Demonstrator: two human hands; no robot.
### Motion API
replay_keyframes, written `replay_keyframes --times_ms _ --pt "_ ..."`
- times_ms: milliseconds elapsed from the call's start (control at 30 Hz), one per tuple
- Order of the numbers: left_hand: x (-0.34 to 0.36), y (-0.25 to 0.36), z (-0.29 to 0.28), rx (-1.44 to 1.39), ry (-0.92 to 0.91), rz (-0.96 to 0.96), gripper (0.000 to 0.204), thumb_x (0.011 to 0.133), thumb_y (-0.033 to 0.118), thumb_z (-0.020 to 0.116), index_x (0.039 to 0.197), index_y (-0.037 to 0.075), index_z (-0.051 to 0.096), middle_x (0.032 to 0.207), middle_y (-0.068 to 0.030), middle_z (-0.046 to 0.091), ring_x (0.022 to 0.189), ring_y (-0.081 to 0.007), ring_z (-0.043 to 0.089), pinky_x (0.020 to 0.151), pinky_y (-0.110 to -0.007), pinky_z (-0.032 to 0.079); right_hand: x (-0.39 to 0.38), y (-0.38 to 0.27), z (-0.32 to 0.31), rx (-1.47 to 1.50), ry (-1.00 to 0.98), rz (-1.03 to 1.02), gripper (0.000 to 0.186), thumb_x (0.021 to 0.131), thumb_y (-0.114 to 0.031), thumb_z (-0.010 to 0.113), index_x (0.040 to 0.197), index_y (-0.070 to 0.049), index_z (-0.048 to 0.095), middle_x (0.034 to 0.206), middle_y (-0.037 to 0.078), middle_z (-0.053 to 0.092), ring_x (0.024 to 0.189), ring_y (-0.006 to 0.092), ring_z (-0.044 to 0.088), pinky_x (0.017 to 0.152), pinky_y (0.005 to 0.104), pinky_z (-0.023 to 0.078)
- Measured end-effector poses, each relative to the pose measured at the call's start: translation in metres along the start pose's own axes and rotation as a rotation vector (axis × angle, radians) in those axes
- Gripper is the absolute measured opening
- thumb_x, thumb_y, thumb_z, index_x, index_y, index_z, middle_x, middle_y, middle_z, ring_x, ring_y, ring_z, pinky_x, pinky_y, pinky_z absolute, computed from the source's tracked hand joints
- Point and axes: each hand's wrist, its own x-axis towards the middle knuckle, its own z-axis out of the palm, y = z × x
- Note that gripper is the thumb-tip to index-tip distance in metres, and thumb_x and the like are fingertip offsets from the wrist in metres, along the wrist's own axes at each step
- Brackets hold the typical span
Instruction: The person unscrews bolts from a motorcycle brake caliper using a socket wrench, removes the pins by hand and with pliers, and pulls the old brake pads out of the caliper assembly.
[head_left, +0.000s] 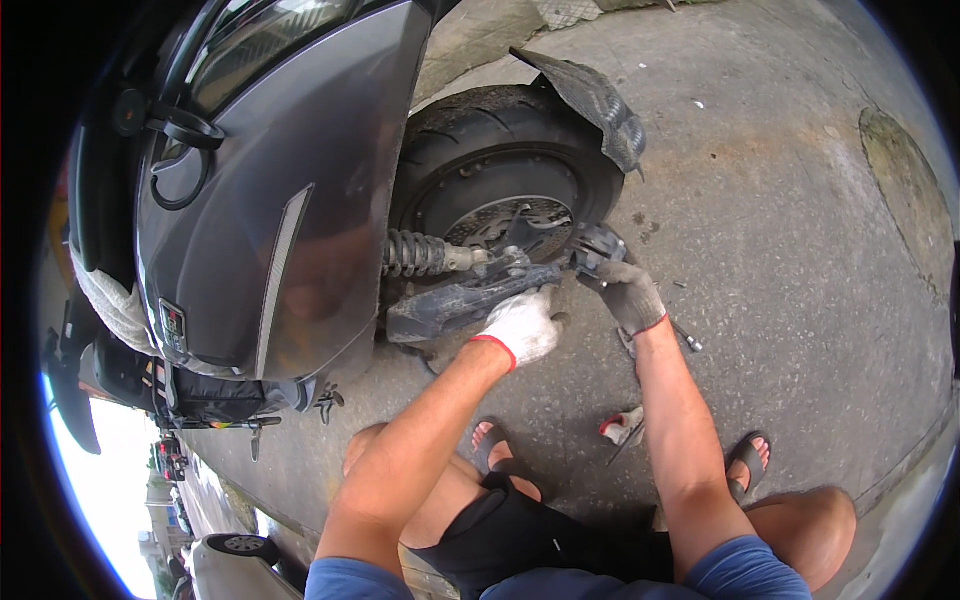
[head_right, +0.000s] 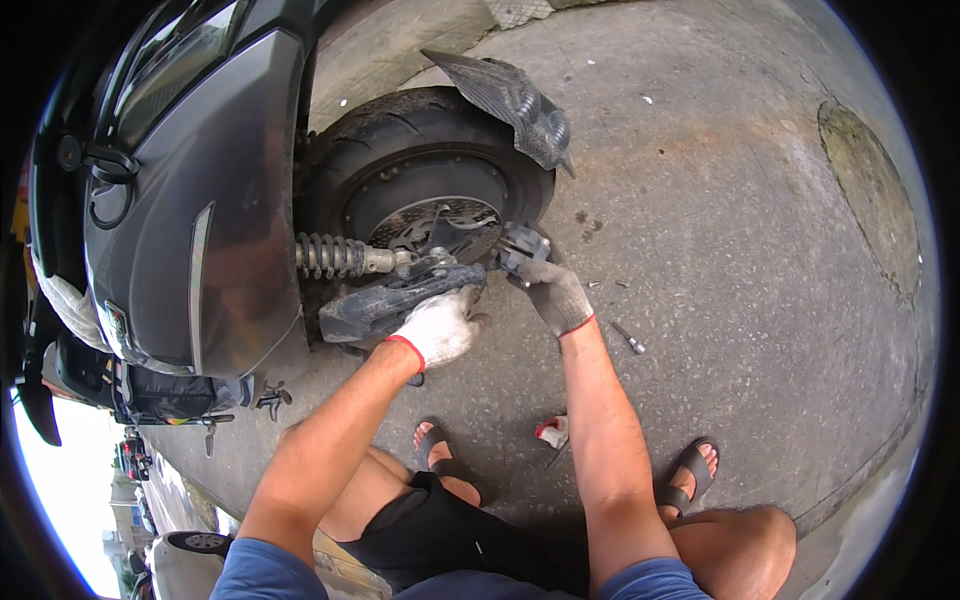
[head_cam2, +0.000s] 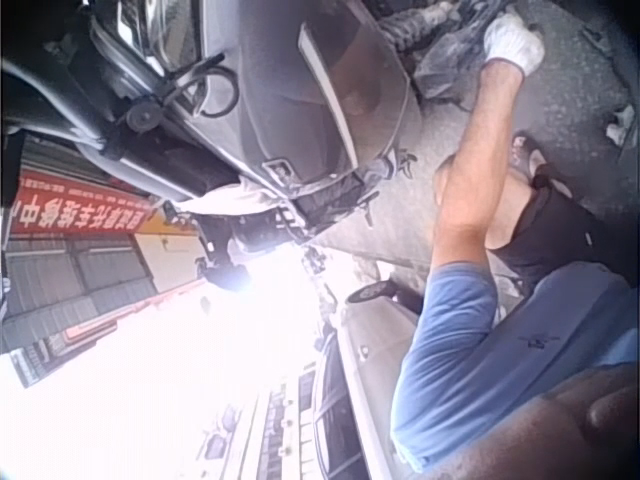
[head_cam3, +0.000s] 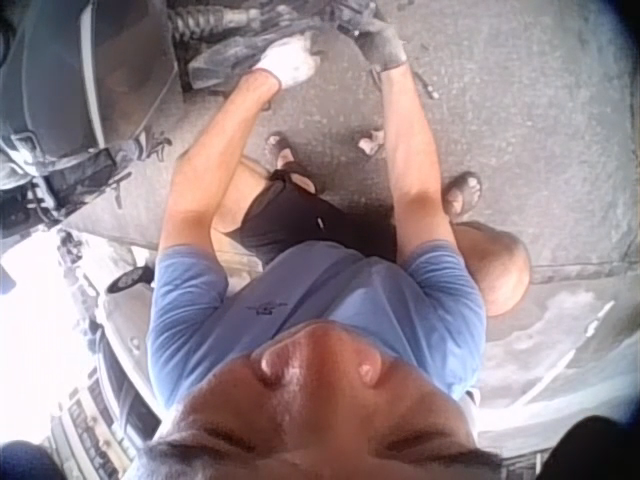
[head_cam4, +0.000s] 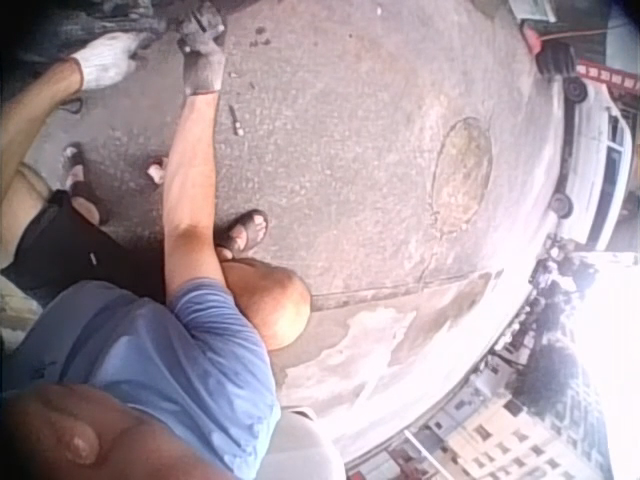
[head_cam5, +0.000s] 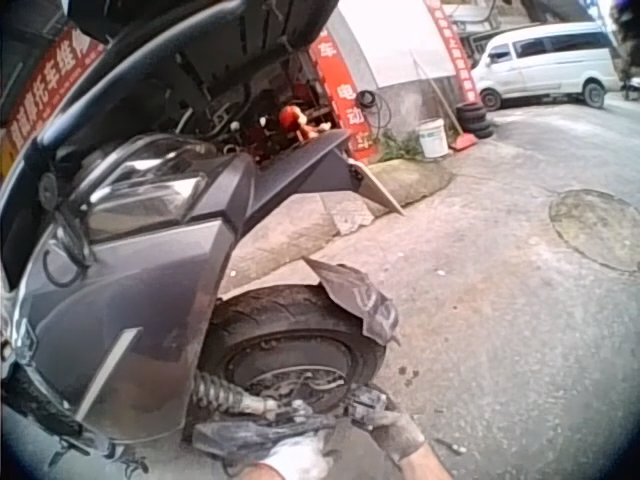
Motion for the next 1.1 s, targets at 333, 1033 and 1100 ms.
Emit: replay_keyframes --times_ms 333,1033,1100 --pt "0.002 -0.004 0.007 0.033 -0.071 0.013 0.055 0.093 0.033 0.052 0.137 0.0 0.051 0.133 -0.0241 0.055 0.126 -0.0376 0.052 0.105 -0.042 0.041 0.0 0.022 -0.026 0.276 -0.093 0.059 0.09 0.056 0.002 0.056 0.144 -0.002 0.04 0.141 0.013 0.053 0.129 0.028 0.051 0.111 0.041 0.037" --pt "0.004 0.01 0.004 0.063 -0.14 0.05 0.052 0.093 0.032 0.051 0.135 0.0 0.051 0.127 -0.026 0.059 0.12 -0.0402 0.055 0.101 -0.043 0.042 -0.008 0.019 -0.018 0.098 0.064 -0.052 0.088 0.05 0.009 0.049 0.137 0.0 0.043 0.139 0.017 0.051 0.127 0.0317 0.052 0.085 0.0317 0.051" --pt "0.005 0.012 0.003 0.064 -0.152 0.047 0.052 0.093 0.032 0.051 0.134 0.0 0.052 0.126 -0.0261 0.059 0.119 -0.0402 0.055 0.101 -0.044 0.043 -0.007 0.019 -0.019 0.099 0.073 -0.044 0.088 0.05 0.009 0.049 0.137 0.0 0.043 0.138 0.016 0.051 0.126 0.0312 0.053 0.084 0.0317 0.051"
